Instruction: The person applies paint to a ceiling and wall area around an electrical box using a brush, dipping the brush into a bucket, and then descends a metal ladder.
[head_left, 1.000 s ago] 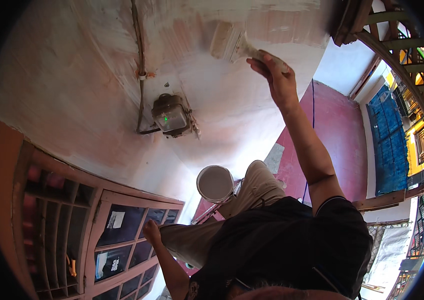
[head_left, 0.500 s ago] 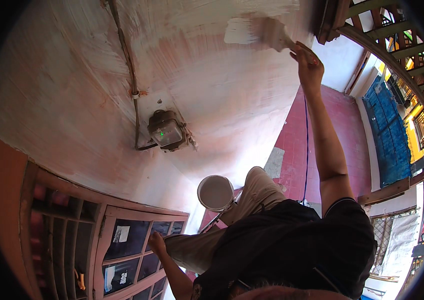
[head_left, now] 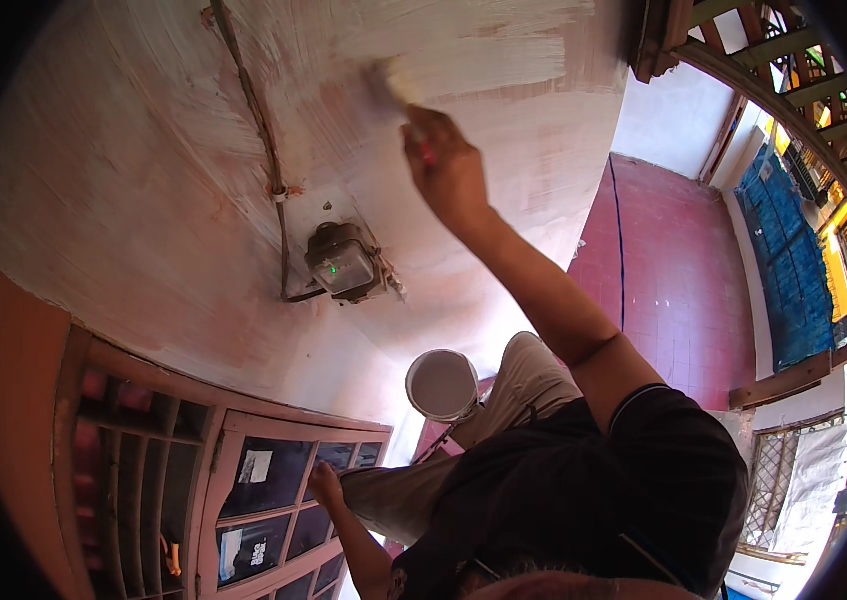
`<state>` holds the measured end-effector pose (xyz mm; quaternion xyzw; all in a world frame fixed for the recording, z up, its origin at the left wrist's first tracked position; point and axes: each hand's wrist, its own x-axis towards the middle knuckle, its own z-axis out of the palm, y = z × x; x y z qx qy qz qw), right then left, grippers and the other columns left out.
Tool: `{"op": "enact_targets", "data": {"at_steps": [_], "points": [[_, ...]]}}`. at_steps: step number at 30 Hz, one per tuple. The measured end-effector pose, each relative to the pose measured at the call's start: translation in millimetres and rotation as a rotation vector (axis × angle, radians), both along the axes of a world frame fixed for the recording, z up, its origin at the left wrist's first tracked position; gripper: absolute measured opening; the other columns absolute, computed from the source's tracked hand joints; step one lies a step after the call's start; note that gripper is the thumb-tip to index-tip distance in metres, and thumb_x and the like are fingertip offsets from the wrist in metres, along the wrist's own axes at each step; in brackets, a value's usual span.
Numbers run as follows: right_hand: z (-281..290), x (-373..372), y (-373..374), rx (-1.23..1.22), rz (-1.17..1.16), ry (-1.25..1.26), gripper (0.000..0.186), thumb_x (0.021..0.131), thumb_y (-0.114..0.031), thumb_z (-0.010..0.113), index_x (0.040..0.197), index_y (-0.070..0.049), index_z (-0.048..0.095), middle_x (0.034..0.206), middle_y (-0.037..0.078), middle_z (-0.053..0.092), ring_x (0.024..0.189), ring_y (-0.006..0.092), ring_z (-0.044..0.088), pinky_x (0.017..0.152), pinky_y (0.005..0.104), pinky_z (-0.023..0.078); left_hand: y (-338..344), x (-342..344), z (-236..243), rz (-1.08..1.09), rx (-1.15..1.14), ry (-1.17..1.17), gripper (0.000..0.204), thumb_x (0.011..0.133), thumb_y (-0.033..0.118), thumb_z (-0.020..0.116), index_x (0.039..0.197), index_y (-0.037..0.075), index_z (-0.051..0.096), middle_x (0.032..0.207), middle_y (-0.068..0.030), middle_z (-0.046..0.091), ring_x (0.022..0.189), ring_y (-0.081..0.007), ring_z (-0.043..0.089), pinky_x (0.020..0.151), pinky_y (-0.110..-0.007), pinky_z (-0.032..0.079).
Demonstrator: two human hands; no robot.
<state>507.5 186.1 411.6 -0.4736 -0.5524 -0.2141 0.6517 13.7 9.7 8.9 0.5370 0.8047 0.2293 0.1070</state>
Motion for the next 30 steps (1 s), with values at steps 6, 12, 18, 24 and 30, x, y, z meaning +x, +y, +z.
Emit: {"op": "enact_targets", "data": {"at_steps": [6, 12, 18, 24, 30], "points": [[3.3, -10.1, 7.3, 0.028, 0.312, 0.013, 0.024, 0.092, -0.011, 0.067, 0.113, 0.000, 0.065, 0.105, 0.022, 0.069, 0.084, 0.0379, 0.069, 0.070, 0.0404, 0.058, -6.3, -8.1, -1.2, 0.031, -0.024, -0.008, 0.040, 0.089, 0.029, 0.047, 0.070, 0.003, 0.070, 0.069, -0.0165, 0.068, 0.067, -0.0371, 0.067, 0.068, -0.051, 0.052], [13.8, 110.5, -18.3, 0.071, 0.028, 0.047, 0.021, 0.091, -0.006, 0.068, 0.111, 0.000, 0.069, 0.107, 0.019, 0.072, 0.092, 0.0282, 0.073, 0.077, 0.0337, 0.057, 0.2, -0.8, -0.5, 0.074, -0.033, -0.085, 0.039, 0.090, 0.031, 0.050, 0.075, 0.002, 0.071, 0.075, -0.0197, 0.069, 0.073, -0.0408, 0.067, 0.071, -0.053, 0.052], [26.0, 158.1, -37.1, 0.135, -0.340, 0.037, 0.022, 0.092, -0.013, 0.069, 0.110, -0.001, 0.070, 0.103, 0.018, 0.071, 0.088, 0.0317, 0.072, 0.072, 0.0367, 0.057, 7.5, -7.5, -12.5, 0.072, -0.060, -0.129, 0.042, 0.092, 0.035, 0.048, 0.079, 0.004, 0.074, 0.083, -0.0213, 0.071, 0.079, -0.0431, 0.067, 0.076, -0.055, 0.051], [22.7, 74.7, -1.0, 0.073, -0.313, -0.057, 0.021, 0.092, -0.011, 0.069, 0.111, -0.002, 0.067, 0.108, 0.017, 0.069, 0.083, 0.0350, 0.071, 0.070, 0.0393, 0.059, 4.7, -2.5, -3.8, 0.079, -0.106, -0.097, 0.041, 0.092, 0.033, 0.048, 0.081, 0.004, 0.074, 0.080, -0.0200, 0.071, 0.079, -0.0422, 0.068, 0.076, -0.053, 0.052], [29.1, 0.5, -1.9, 0.073, 0.041, -0.079, 0.023, 0.091, -0.012, 0.067, 0.110, 0.000, 0.066, 0.103, 0.021, 0.068, 0.078, 0.0386, 0.069, 0.065, 0.0415, 0.057, -3.1, -12.3, -2.8, 0.022, -0.058, -0.004, 0.042, 0.091, 0.035, 0.049, 0.080, 0.002, 0.074, 0.077, -0.0201, 0.071, 0.074, -0.0395, 0.069, 0.072, -0.053, 0.052]]}}
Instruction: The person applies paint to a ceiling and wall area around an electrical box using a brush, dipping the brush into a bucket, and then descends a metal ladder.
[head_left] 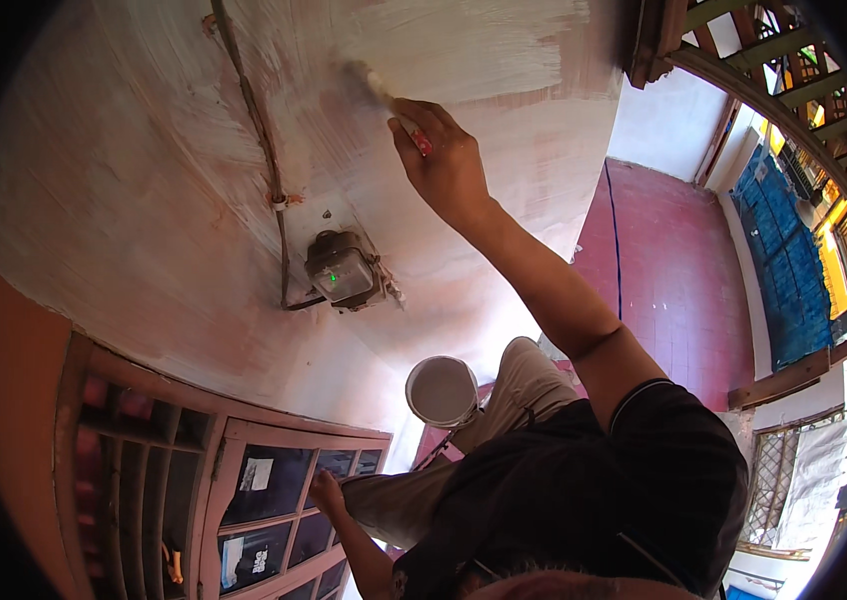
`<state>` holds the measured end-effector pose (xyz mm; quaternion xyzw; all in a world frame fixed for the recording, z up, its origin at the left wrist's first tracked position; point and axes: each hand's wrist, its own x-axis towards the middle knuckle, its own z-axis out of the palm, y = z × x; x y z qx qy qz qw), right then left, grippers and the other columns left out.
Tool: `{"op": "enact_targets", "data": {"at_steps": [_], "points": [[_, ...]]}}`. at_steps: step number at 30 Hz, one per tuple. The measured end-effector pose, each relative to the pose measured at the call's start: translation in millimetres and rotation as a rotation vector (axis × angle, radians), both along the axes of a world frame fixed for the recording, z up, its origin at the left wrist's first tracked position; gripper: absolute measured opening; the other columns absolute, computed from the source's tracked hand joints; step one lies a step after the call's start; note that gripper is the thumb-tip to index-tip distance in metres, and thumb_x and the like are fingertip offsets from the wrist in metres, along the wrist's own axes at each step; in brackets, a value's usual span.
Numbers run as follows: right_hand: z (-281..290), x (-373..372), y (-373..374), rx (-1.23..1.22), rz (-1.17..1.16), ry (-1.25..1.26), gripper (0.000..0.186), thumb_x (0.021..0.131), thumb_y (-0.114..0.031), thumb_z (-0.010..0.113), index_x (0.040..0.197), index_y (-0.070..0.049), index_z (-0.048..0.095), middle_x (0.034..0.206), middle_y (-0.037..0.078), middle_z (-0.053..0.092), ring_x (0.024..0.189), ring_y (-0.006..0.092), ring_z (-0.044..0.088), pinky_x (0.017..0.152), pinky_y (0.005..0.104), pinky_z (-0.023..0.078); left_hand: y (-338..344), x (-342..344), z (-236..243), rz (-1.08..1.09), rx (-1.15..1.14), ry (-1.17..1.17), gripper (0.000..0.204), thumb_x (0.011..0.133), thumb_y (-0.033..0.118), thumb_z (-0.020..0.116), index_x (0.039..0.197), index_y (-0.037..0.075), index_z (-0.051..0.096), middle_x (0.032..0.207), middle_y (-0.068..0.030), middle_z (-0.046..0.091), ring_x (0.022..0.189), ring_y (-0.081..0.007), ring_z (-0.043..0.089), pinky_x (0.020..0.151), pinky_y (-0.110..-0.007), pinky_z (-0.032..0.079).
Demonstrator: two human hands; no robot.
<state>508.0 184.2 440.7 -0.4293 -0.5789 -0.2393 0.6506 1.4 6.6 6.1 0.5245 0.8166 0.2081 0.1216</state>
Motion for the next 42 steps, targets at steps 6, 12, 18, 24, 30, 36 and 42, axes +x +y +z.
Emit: {"op": "enact_targets", "data": {"at_steps": [6, 12, 18, 24, 30, 36, 42], "points": [[-28.8, 73.7, 8.1, -0.041, 0.274, 0.260, 0.022, 0.092, -0.012, 0.069, 0.110, 0.001, 0.069, 0.102, 0.020, 0.072, 0.090, 0.0301, 0.072, 0.074, 0.0358, 0.057, 3.2, 17.0, 9.3, 0.035, -0.020, -0.097, 0.041, 0.090, 0.034, 0.049, 0.076, 0.002, 0.072, 0.074, -0.0177, 0.070, 0.071, -0.0372, 0.068, 0.070, -0.052, 0.051], [-33.9, 154.6, -52.3, 0.005, -0.253, 0.228, 0.020, 0.093, -0.007, 0.067, 0.111, 0.002, 0.068, 0.105, 0.018, 0.072, 0.092, 0.0279, 0.072, 0.073, 0.0351, 0.059, 5.3, 22.7, 15.6, 0.055, -0.010, -0.118, 0.042, 0.090, 0.033, 0.049, 0.073, 0.002, 0.071, 0.073, -0.0183, 0.070, 0.071, -0.0383, 0.068, 0.071, -0.052, 0.052], [-59.7, 161.6, -27.3, 0.087, -0.334, 0.208, 0.022, 0.093, -0.010, 0.067, 0.112, 0.001, 0.067, 0.107, 0.019, 0.070, 0.091, 0.0341, 0.071, 0.075, 0.0385, 0.058, 10.1, 9.3, -4.0, -0.017, 0.022, -0.037, 0.039, 0.089, 0.030, 0.049, 0.073, 0.002, 0.071, 0.075, -0.0217, 0.068, 0.072, -0.0426, 0.065, 0.070, -0.054, 0.050], [-64.3, 16.4, -2.8, -0.031, -0.062, 0.120, 0.026, 0.092, -0.008, 0.069, 0.116, -0.004, 0.066, 0.110, 0.018, 0.069, 0.089, 0.0363, 0.070, 0.074, 0.0377, 0.058, 5.8, -11.4, -26.1, 0.008, 0.120, 0.008, 0.035, 0.087, 0.027, 0.050, 0.072, 0.002, 0.070, 0.075, -0.0215, 0.068, 0.072, -0.0432, 0.065, 0.068, -0.056, 0.050], [-67.2, 7.6, -3.0, -0.086, 0.234, 0.067, 0.026, 0.091, -0.007, 0.070, 0.116, -0.002, 0.066, 0.112, 0.017, 0.070, 0.089, 0.0322, 0.072, 0.074, 0.0353, 0.058, 2.6, 21.7, 6.3, 0.043, -0.015, -0.036, 0.039, 0.088, 0.032, 0.049, 0.069, 0.006, 0.071, 0.071, -0.0159, 0.070, 0.072, -0.0387, 0.069, 0.071, -0.051, 0.053], [-73.7, 124.9, -29.0, -0.051, -0.009, 0.198, 0.023, 0.093, -0.008, 0.069, 0.115, -0.003, 0.069, 0.108, 0.014, 0.072, 0.094, 0.0242, 0.072, 0.078, 0.0311, 0.056, 2.9, 13.9, 6.0, 0.008, 0.002, -0.018, 0.041, 0.091, 0.032, 0.048, 0.068, 0.006, 0.071, 0.069, -0.0142, 0.069, 0.069, -0.0359, 0.068, 0.068, -0.050, 0.053], [-77.0, 168.7, -52.9, -0.056, -0.359, 0.316, 0.019, 0.094, -0.013, 0.068, 0.110, -0.004, 0.071, 0.105, 0.016, 0.073, 0.092, 0.0256, 0.072, 0.078, 0.0343, 0.056, 9.5, -3.0, -15.0, 0.014, 0.024, 0.056, 0.043, 0.090, 0.033, 0.046, 0.070, 0.004, 0.070, 0.071, -0.0174, 0.069, 0.071, -0.0400, 0.067, 0.070, -0.052, 0.052]]}}
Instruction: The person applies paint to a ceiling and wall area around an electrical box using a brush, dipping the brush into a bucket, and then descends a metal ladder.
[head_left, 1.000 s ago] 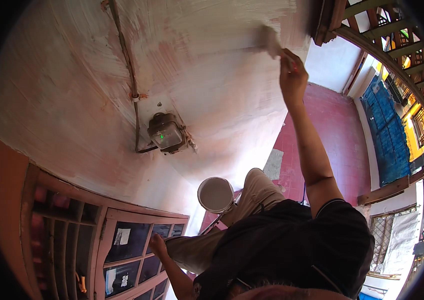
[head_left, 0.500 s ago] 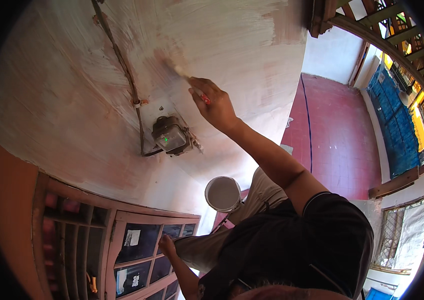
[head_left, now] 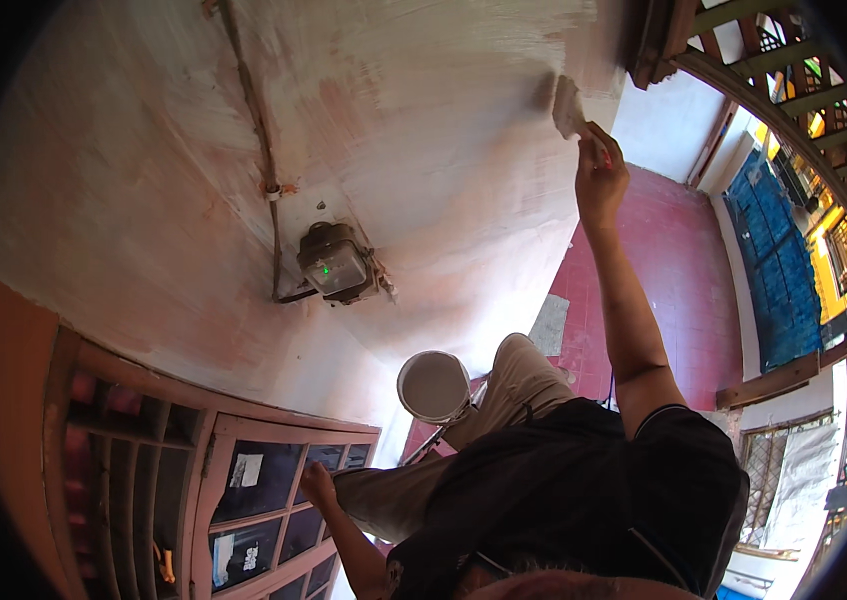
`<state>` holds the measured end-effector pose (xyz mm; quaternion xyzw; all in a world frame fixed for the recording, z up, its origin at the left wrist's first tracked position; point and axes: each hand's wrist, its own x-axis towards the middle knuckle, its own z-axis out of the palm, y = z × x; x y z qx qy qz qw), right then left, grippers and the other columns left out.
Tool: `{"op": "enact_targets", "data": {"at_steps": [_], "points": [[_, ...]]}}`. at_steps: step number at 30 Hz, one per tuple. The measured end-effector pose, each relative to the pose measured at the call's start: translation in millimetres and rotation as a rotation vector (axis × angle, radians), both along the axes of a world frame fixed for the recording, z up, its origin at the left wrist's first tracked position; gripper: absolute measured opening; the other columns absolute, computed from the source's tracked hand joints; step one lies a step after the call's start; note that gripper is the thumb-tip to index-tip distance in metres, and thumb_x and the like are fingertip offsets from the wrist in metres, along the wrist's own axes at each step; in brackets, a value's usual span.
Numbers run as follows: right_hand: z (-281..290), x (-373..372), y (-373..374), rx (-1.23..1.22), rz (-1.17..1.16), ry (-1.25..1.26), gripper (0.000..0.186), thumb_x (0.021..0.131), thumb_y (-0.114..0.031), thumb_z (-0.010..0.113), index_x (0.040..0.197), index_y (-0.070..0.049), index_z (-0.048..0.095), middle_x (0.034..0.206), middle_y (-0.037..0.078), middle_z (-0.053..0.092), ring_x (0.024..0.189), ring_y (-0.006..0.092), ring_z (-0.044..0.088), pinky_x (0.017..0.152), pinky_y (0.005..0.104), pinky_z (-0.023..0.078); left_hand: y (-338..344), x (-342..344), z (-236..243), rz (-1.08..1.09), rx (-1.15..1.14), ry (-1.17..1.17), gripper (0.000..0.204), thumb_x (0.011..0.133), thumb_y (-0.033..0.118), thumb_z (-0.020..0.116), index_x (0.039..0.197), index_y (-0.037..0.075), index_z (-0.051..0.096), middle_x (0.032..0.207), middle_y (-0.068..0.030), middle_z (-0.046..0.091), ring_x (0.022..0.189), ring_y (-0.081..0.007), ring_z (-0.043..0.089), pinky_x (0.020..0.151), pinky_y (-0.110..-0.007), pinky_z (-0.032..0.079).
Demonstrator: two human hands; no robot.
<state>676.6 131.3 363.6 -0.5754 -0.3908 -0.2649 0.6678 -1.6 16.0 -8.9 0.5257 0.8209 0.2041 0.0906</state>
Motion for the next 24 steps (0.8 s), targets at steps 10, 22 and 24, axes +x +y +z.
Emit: {"op": "enact_targets", "data": {"at_steps": [10, 22, 24], "points": [[6.5, -165.7, 52.9, 0.018, 0.267, -0.213, 0.026, 0.091, -0.007, 0.069, 0.116, -0.006, 0.065, 0.111, 0.017, 0.068, 0.093, 0.0365, 0.069, 0.075, 0.0391, 0.058, -5.1, 6.1, 2.4, 0.076, -0.041, -0.069, 0.044, 0.093, 0.037, 0.049, 0.076, 0.003, 0.071, 0.080, -0.0210, 0.070, 0.079, -0.0438, 0.066, 0.076, -0.055, 0.050], [-68.0, -196.3, 6.1, -0.648, 1.006, 0.082, 0.026, 0.098, -0.016, 0.063, 0.116, 0.002, 0.069, 0.101, 0.013, 0.074, 0.089, 0.0161, 0.072, 0.078, 0.0268, 0.057, 1.1, -8.5, -15.2, -0.031, -0.060, -0.083, 0.050, 0.098, 0.040, 0.044, 0.081, 0.000, 0.069, 0.088, -0.0255, 0.068, 0.087, -0.0476, 0.063, 0.079, -0.057, 0.048], [-98.3, -186.2, -5.4, -0.948, 1.089, 0.177, 0.027, 0.099, -0.015, 0.062, 0.116, 0.004, 0.068, 0.102, 0.012, 0.074, 0.091, 0.0167, 0.071, 0.080, 0.0273, 0.059, 2.8, -8.0, -11.2, -0.155, -0.046, -0.010, 0.049, 0.099, 0.039, 0.044, 0.078, 0.001, 0.068, 0.086, -0.0241, 0.068, 0.085, -0.0463, 0.063, 0.077, -0.056, 0.048]]}}
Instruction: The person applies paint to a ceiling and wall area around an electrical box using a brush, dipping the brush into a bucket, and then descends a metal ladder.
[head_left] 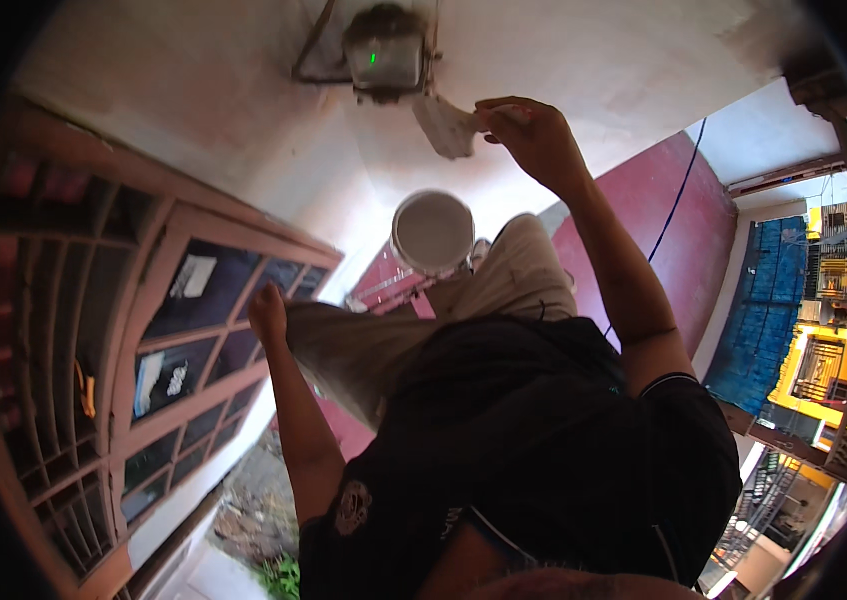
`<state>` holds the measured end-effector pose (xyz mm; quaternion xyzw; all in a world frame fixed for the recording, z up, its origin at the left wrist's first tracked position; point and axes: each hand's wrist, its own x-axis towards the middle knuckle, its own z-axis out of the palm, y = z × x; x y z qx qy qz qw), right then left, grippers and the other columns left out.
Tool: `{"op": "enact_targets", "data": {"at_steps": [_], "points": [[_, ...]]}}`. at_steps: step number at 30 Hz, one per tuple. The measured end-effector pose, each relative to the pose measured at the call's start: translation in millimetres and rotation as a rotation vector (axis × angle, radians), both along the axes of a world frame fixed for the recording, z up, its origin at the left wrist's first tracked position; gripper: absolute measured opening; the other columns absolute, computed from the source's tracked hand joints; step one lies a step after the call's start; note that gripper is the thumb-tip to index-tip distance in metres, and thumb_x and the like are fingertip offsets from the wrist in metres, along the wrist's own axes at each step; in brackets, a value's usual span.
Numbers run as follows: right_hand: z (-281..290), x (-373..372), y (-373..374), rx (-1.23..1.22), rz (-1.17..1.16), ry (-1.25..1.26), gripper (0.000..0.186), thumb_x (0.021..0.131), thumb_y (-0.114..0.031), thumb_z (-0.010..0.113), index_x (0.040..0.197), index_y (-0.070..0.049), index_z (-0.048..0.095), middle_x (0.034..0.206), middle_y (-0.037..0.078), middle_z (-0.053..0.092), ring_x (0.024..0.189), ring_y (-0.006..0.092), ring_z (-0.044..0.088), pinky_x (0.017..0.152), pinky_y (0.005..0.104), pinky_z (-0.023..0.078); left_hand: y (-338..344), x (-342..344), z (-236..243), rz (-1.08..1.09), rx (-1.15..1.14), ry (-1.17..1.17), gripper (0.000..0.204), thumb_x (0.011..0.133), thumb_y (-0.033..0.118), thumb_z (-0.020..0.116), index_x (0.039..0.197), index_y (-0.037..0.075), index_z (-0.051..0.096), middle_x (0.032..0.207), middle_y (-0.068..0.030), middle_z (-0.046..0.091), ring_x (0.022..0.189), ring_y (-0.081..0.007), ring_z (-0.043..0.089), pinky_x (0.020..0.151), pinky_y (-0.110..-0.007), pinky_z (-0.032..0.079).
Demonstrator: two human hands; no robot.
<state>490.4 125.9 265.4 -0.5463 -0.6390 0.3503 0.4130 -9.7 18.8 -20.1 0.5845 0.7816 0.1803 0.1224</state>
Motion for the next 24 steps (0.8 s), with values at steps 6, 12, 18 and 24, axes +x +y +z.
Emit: {"op": "enact_targets", "data": {"at_steps": [6, 12, 18, 24], "points": [[-142.0, -9.1, -24.3, -0.265, 0.172, -0.217, 0.031, 0.091, -0.028, 0.066, 0.087, 0.002, 0.072, 0.079, 0.020, 0.070, 0.076, 0.0214, 0.069, 0.073, 0.0383, 0.053, -6.7, 6.8, 11.6, 0.143, -0.040, -0.122, 0.046, 0.096, 0.042, 0.046, 0.080, 0.006, 0.070, 0.085, -0.0189, 0.069, 0.084, -0.0418, 0.065, 0.078, -0.052, 0.049], [-252.0, -62.2, -10.2, -0.354, 0.209, -0.413, 0.037, 0.090, -0.033, 0.066, 0.075, 0.000, 0.066, 0.068, 0.021, 0.064, 0.066, 0.0369, 0.065, 0.067, 0.0439, 0.052, -21.2, 9.9, 23.2, 0.240, -0.063, -0.145, 0.044, 0.096, 0.042, 0.048, 0.084, 0.008, 0.073, 0.087, -0.0163, 0.071, 0.087, -0.0381, 0.067, 0.078, -0.048, 0.050], [-345.6, -70.1, 6.4, -0.257, -0.114, -0.523, 0.028, 0.091, -0.026, 0.060, 0.080, -0.002, 0.070, 0.080, 0.024, 0.067, 0.077, 0.0430, 0.067, 0.072, 0.0516, 0.052, -0.7, 23.0, 26.0, 0.214, -0.059, -0.113, 0.043, 0.095, 0.041, 0.049, 0.084, 0.008, 0.074, 0.088, -0.0166, 0.072, 0.088, -0.0390, 0.067, 0.078, -0.048, 0.050], [-351.2, -87.2, -15.2, -0.312, -0.021, -0.453, 0.021, 0.090, -0.022, 0.059, 0.088, -0.005, 0.072, 0.092, 0.023, 0.070, 0.090, 0.0432, 0.068, 0.080, 0.0513, 0.053, -9.9, 19.6, 29.3, 0.269, -0.085, -0.095, 0.043, 0.095, 0.040, 0.048, 0.083, 0.008, 0.074, 0.086, -0.0174, 0.071, 0.086, -0.0405, 0.067, 0.079, -0.050, 0.050]]}}
